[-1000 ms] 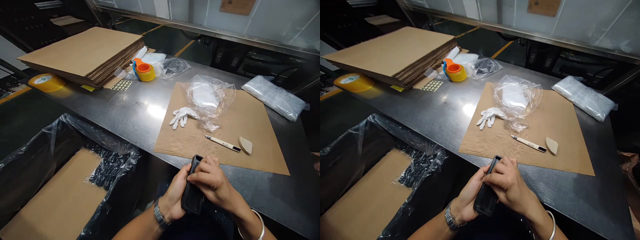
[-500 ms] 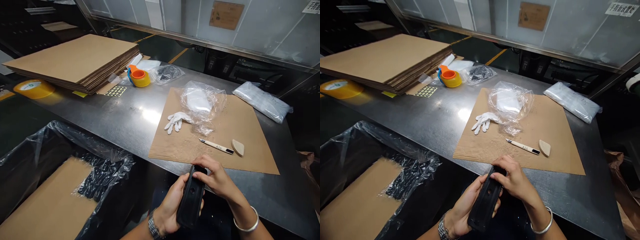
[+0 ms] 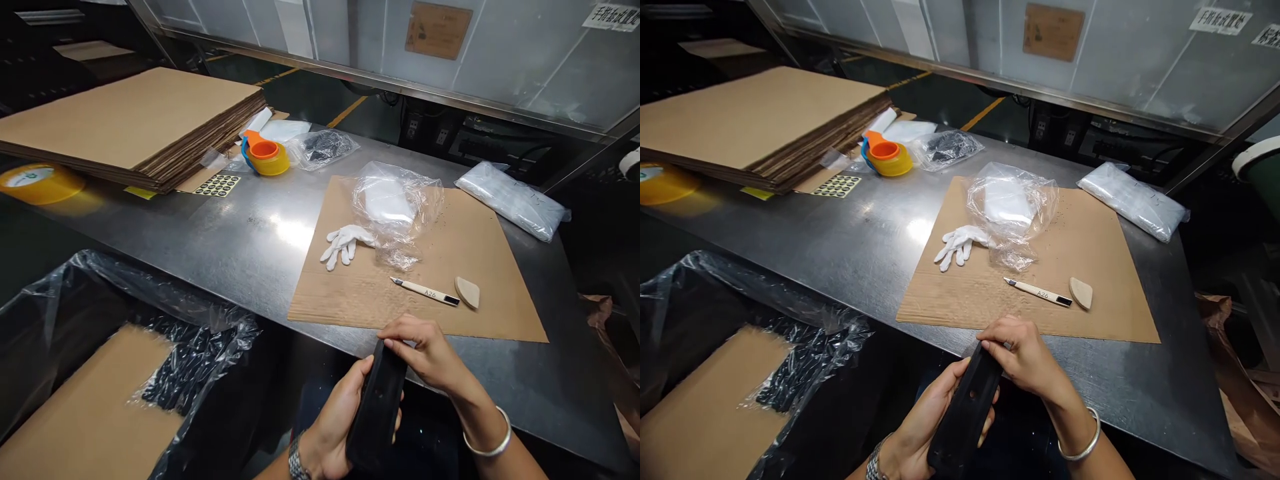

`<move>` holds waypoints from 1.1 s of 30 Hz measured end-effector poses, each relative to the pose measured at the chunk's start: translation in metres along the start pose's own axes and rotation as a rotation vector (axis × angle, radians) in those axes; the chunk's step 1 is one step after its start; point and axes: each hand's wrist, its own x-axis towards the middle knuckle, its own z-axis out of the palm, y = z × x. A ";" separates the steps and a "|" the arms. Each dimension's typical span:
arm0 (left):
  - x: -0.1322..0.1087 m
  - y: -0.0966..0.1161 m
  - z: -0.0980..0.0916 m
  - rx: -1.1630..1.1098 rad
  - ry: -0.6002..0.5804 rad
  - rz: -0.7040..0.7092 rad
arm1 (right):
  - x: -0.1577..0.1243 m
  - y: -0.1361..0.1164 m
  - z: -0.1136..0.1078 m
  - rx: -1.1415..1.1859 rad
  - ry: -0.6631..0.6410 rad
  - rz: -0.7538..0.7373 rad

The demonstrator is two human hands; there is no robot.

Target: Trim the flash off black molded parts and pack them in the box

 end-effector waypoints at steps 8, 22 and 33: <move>-0.001 0.004 0.000 -0.064 -0.010 0.123 | -0.008 0.020 0.011 0.090 0.309 0.248; -0.004 -0.003 0.000 0.086 0.110 0.407 | -0.021 0.014 0.033 0.219 0.222 0.480; 0.002 -0.010 -0.007 0.124 0.214 0.528 | -0.022 -0.001 0.030 0.016 0.215 0.452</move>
